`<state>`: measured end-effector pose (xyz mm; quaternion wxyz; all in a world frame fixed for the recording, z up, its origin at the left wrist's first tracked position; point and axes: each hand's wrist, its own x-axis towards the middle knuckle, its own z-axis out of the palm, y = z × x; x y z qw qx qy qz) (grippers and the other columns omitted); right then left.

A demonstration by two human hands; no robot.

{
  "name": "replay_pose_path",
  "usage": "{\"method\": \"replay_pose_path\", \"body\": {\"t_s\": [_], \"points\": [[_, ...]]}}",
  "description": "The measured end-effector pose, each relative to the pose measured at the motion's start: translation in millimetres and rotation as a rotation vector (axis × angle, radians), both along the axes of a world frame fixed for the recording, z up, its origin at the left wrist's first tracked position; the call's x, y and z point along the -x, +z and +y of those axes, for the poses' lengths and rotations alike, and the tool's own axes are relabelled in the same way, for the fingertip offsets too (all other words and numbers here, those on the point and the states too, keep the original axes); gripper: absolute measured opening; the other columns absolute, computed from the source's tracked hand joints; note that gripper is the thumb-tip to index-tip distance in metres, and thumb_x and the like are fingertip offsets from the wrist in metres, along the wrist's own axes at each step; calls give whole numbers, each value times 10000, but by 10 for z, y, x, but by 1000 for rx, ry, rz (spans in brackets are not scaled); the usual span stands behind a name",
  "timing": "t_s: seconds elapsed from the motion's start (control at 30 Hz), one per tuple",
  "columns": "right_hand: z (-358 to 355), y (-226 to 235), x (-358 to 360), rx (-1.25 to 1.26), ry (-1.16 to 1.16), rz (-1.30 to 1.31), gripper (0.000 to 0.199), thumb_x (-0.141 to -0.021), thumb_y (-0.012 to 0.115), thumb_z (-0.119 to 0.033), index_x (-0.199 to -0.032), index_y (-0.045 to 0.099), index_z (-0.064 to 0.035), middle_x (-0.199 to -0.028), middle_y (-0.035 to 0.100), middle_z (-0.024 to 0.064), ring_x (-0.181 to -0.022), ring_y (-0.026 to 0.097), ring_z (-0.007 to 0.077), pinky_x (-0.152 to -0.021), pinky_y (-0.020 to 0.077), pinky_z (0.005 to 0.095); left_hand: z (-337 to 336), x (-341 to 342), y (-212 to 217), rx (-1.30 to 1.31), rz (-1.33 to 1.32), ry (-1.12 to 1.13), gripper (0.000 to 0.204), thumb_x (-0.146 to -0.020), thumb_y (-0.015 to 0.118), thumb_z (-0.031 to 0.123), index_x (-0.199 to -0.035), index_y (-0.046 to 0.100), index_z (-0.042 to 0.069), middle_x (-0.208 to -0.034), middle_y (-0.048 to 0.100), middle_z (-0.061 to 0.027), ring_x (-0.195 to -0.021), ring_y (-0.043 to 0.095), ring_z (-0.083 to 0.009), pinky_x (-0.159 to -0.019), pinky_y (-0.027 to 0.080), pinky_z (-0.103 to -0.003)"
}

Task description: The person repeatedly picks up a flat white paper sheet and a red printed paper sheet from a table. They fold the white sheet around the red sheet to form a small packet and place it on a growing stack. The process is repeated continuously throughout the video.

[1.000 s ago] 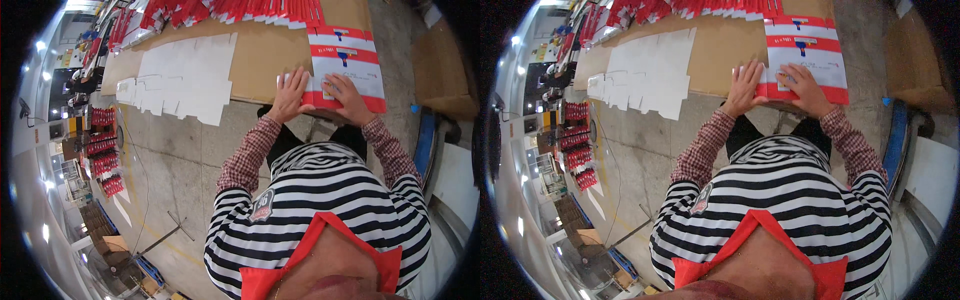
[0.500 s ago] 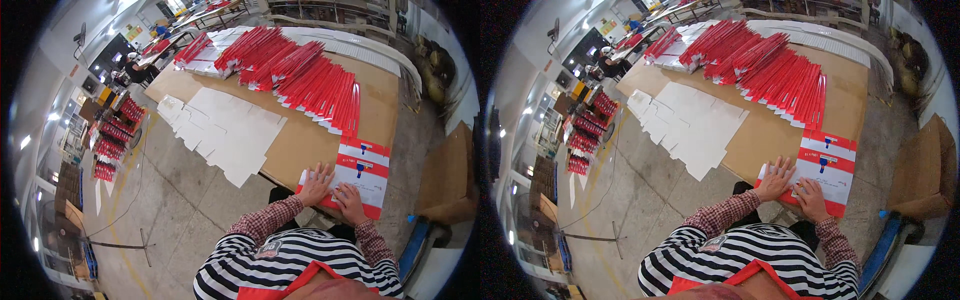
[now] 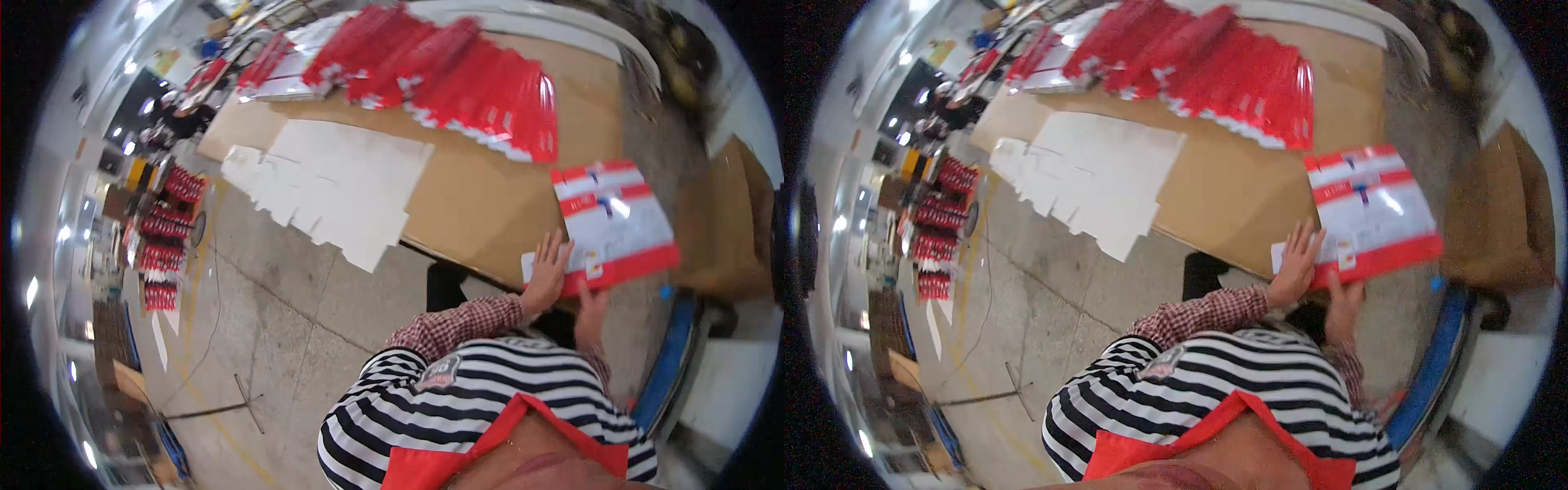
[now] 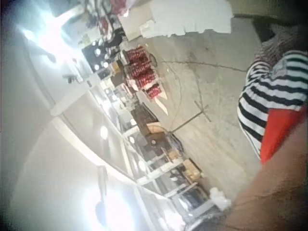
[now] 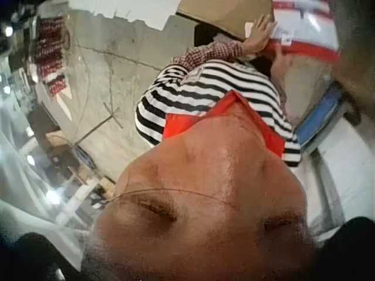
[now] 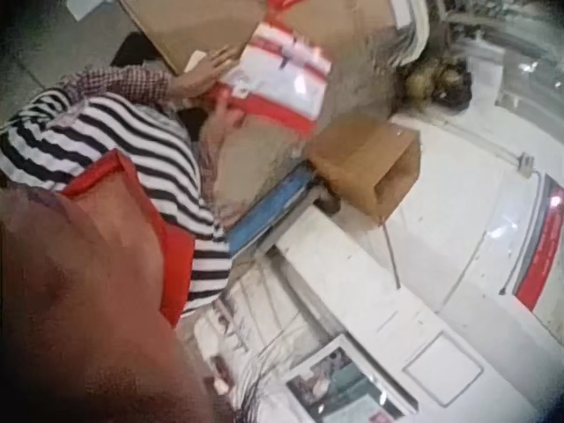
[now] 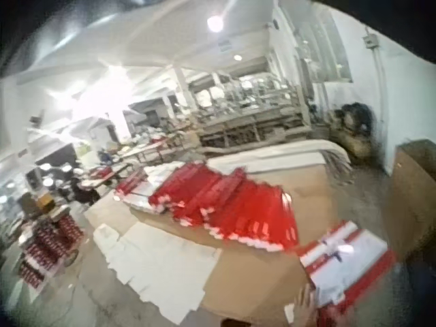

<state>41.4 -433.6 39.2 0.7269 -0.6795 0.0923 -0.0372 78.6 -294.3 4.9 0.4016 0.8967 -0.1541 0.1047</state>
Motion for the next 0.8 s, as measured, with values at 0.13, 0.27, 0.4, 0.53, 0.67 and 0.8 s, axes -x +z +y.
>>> {"method": "replay_pose_path", "body": {"t_s": [0.13, 0.27, 0.4, 0.53, 0.67, 0.8], "points": [[-533, -188, -257, 123, 42, -175, 641, -942, 587, -87, -1492, 270, 1, -1453, 427, 140, -1338, 407, 256, -1139, 278, 383, 189, 10, 297, 176, -206, 120, 722, -797, 544, -1, -1488, 339, 57, -1578, 153, -263, -1444, 128, -505, -1156, 166, -596], [-1682, 199, -789, -33, 387, 17, 688, -887, 621, -44, -1494, 299, -5, -1414, 482, 131, -1293, 470, 207, -1117, 339, 378, 1241, -159, 272, -141, -211, 346, 672, -867, 596, 140, -1479, 341, 31, -1574, 194, -255, -1451, 135, -489, -1153, 160, -582], [-2009, 596, -1763, 325, 641, 254, 709, -815, 631, 13, -1477, 385, -44, -1349, 565, 131, -1190, 559, 182, -1024, 439, 335, 1586, -159, 12, -393, -120, 429, 667, -914, 592, 239, -1484, 319, 25, -1573, 191, -253, -1455, 137, -468, -1160, 185, -545], [-2033, 125, -3324, 676, 482, -74, 742, -745, 668, 30, -1450, 467, -85, -1296, 610, 70, -1110, 590, 144, -928, 491, 287, 1542, -145, 81, -311, -56, 453, 641, -938, 571, 279, -1481, 334, 36, -1568, 222, -229, -1452, 177, -434, -1155, 194, -533], [-885, -522, -4684, 676, 303, -122, 624, -772, 705, -60, -1373, 561, -143, -1147, 695, 110, -1022, 657, 213, -905, 507, 358, 1471, -155, 89, -263, -45, 457, 623, -950, 557, 299, -1476, 347, 40, -1557, 251, -228, -1434, 218, -435, -1150, 198, -533], [287, -880, -5158, 735, 225, -24, 451, -882, 640, -247, -1322, 598, -155, -1131, 686, 183, -1062, 651, 294, -928, 494, 403, 1451, -274, 86, -237, -117, 422, 606, -952, 554, 289, -1469, 356, 42, -1551, 261, -225, -1436, 220, -424, -1153, 214, -516]]}}
